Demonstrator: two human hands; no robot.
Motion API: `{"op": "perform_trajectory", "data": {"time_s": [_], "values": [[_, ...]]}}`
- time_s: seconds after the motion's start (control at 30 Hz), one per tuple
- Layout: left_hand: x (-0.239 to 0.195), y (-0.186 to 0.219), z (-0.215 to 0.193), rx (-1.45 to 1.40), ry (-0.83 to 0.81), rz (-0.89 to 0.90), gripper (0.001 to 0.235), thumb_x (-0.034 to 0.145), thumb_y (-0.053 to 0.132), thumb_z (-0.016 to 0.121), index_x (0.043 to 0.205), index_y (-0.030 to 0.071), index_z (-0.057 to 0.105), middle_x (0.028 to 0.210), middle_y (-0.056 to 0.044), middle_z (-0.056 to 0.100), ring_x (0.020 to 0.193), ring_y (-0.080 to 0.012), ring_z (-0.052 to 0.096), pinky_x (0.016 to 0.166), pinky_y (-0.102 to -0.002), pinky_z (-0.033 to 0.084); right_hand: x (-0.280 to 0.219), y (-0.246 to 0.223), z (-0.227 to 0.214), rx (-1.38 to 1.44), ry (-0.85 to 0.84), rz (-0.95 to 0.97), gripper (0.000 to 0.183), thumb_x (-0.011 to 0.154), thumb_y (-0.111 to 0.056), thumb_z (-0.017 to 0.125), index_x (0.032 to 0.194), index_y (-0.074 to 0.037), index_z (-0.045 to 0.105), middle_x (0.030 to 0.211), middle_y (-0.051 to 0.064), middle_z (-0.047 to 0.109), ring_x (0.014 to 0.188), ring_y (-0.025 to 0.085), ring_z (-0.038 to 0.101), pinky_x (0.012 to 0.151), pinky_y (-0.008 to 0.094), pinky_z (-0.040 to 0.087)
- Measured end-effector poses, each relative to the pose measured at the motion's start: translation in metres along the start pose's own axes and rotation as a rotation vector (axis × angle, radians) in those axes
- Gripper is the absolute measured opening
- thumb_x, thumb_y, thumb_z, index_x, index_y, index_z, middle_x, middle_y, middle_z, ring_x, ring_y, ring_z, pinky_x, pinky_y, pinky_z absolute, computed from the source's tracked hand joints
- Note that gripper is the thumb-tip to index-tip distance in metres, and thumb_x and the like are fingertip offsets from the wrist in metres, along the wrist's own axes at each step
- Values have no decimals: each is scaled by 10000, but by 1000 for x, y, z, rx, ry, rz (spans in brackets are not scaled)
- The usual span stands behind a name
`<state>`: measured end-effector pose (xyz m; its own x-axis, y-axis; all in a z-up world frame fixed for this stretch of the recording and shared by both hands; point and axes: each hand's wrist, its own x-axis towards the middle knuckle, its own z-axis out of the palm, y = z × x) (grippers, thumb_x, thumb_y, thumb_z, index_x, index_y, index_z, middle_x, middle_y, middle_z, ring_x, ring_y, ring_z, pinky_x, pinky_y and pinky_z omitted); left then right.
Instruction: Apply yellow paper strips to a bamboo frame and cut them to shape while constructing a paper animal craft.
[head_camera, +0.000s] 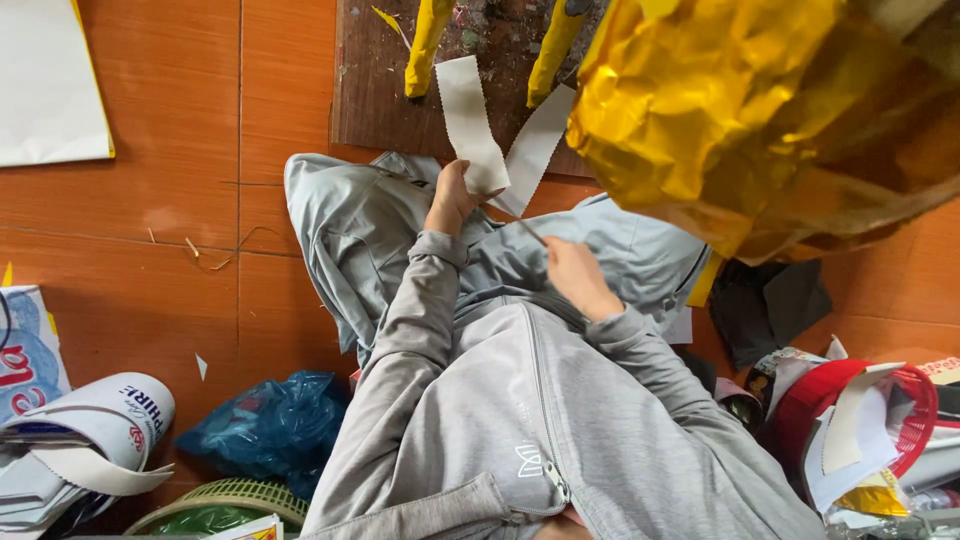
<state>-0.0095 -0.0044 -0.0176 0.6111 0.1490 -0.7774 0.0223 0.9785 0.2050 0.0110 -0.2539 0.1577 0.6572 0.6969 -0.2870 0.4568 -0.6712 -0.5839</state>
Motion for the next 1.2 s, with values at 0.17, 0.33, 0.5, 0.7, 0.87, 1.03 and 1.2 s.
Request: {"op": "perform_trajectory", "data": {"time_s": [0.17,0.33,0.5,0.7,0.87,1.03,1.2], "values": [[16,-7,-8,16,41,29,434,978,123,418,1383,-27,375,1355,-193,457,1219,-469,540,924,-705,527,21,4,-21,-72,62,-15,278,986,-104,527,1199,-102,707,899,257,686,845,459,659,722,546,505],[21,-12,-10,19,125,14,438,1002,149,419,1403,-8,341,1362,-189,436,1194,-490,547,946,-706,522,97,-12,3,-97,97,-93,447,925,-49,522,1334,-154,667,856,251,681,804,453,642,700,551,476],[35,-15,-23,-26,-2,-25,496,990,200,413,1394,-84,370,1318,-288,531,1144,-520,609,888,-710,565,177,-8,62,-258,127,-145,545,925,-44,491,1445,-178,584,952,230,683,891,434,662,752,532,522],[34,-16,-25,69,-76,-7,474,968,189,418,1376,-50,455,1336,-245,575,1165,-481,614,894,-670,570,206,28,80,153,85,-222,509,1009,-16,418,1510,-76,485,1130,329,639,1019,467,632,840,529,500],[31,-18,-27,107,-73,33,463,979,194,444,1387,-24,471,1341,-204,582,1191,-451,610,911,-650,585,174,20,46,49,92,-192,532,1001,-20,383,1517,-98,484,1088,310,651,967,426,671,892,496,515],[37,-23,-25,99,-34,104,431,973,186,457,1363,1,471,1292,-170,580,1118,-425,635,863,-651,600,187,18,41,-266,176,-194,518,957,-50,463,1446,-178,580,1132,261,665,1030,462,643,849,534,518],[14,-23,-25,-189,-796,251,305,1013,163,631,743,22,643,688,-160,585,650,-341,622,653,-478,575,199,14,78,-248,176,-371,445,980,-83,482,1392,-171,623,1149,274,669,937,465,665,797,556,539]]}}
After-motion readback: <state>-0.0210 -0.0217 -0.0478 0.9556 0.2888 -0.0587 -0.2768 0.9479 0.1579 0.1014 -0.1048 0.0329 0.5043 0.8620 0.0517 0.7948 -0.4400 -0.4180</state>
